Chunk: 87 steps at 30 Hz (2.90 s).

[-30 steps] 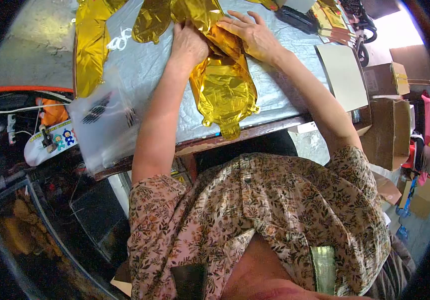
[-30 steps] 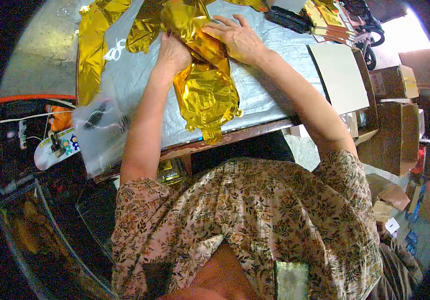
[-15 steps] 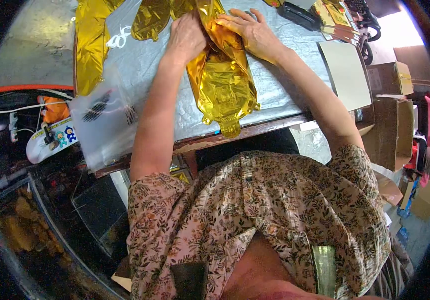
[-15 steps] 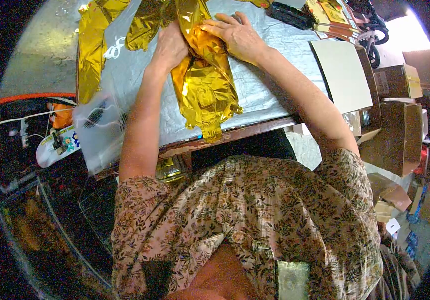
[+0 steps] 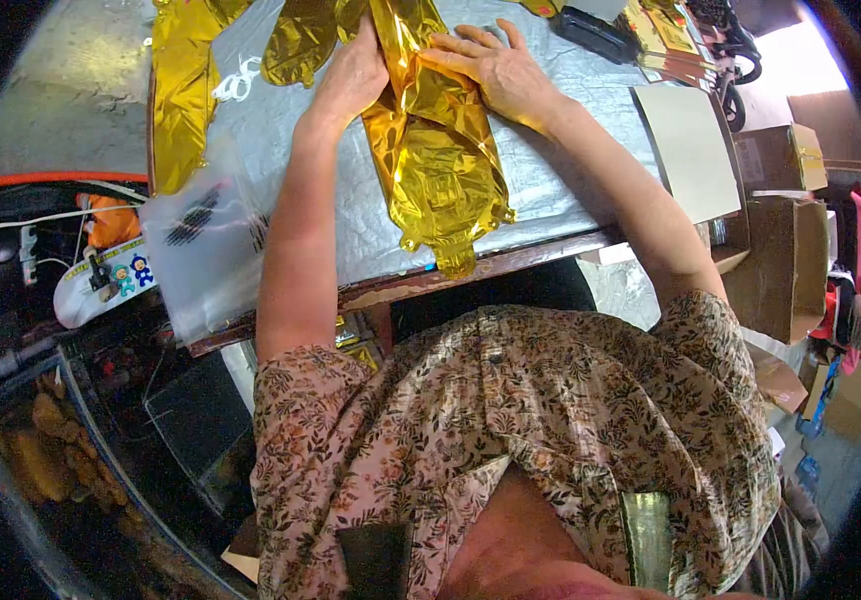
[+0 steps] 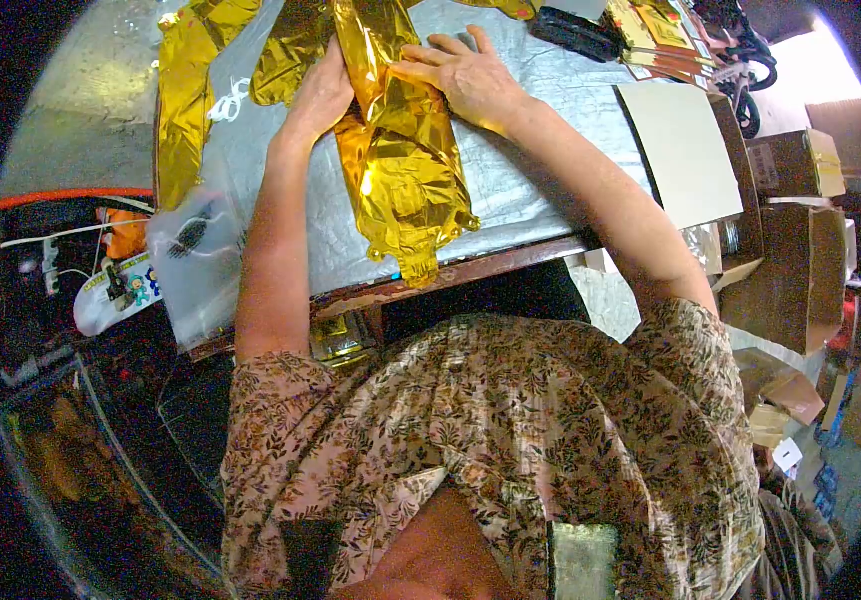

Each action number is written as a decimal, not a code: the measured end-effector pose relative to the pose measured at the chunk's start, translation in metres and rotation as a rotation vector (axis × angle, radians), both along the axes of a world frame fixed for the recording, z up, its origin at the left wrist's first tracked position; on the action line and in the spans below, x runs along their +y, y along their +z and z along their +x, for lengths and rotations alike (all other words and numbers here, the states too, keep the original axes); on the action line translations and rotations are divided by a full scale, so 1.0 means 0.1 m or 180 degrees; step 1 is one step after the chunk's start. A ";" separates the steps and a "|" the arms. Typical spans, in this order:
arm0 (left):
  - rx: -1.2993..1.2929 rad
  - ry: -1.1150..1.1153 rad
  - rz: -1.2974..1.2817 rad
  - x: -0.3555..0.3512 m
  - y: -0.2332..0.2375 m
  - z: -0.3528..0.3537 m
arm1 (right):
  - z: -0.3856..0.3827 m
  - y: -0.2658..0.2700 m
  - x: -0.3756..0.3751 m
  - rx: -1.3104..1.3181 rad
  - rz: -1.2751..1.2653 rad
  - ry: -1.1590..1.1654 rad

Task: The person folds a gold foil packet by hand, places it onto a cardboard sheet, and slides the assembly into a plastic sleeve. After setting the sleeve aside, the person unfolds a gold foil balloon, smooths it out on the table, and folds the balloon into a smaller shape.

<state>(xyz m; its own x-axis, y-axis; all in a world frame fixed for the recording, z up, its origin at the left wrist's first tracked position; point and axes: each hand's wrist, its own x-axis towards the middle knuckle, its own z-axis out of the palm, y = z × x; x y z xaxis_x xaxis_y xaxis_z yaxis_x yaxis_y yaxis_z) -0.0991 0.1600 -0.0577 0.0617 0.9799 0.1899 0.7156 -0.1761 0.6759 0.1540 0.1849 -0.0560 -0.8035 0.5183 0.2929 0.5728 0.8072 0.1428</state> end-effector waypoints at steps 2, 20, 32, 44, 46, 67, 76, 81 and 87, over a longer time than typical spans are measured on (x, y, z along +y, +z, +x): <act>-0.0177 -0.0169 0.0504 0.00 -0.02 -0.03 | 0.00 -0.01 0.00 -0.0030 0.0004 -0.0001; 0.0297 0.1012 0.1181 0.14 0.38 0.00 | -0.01 0.00 -0.03 -0.0042 -0.0106 -0.0101; 0.1193 0.0051 0.1471 -0.19 0.25 0.35 | -0.01 -0.04 -0.02 0.0122 -0.0218 -0.0119; 0.1110 0.0070 0.1314 -0.31 0.10 0.42 | 0.19 0.20 -0.14 0.1085 -0.1462 -0.0214; 0.1037 0.0023 0.1260 -0.30 0.10 0.42 | 0.27 0.30 -0.28 0.0827 -0.1279 -0.0344; 0.2137 -0.0173 0.0724 -0.32 0.32 0.59 | 0.52 0.26 -0.84 -0.0051 -0.0409 0.0277; 0.1898 -0.0246 0.0849 -0.35 0.30 0.53 | 0.48 0.26 -1.15 0.0135 -0.1042 0.0535; 0.2086 -0.0134 0.0671 -0.37 0.35 0.56 | 0.49 0.24 -1.16 0.0065 -0.0952 0.0517; 0.2091 -0.0115 0.0531 -0.35 0.38 0.61 | 0.53 0.29 -1.17 -0.0071 -0.0834 0.0578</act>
<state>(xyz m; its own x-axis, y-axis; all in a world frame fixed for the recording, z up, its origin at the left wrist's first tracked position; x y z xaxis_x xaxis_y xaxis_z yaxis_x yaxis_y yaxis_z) -0.0383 0.1254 -0.0192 0.2480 0.9359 0.2502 0.9602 -0.2717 0.0645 0.2073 0.0677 -0.0268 -0.8945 0.4212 0.1496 0.4149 0.9070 -0.0727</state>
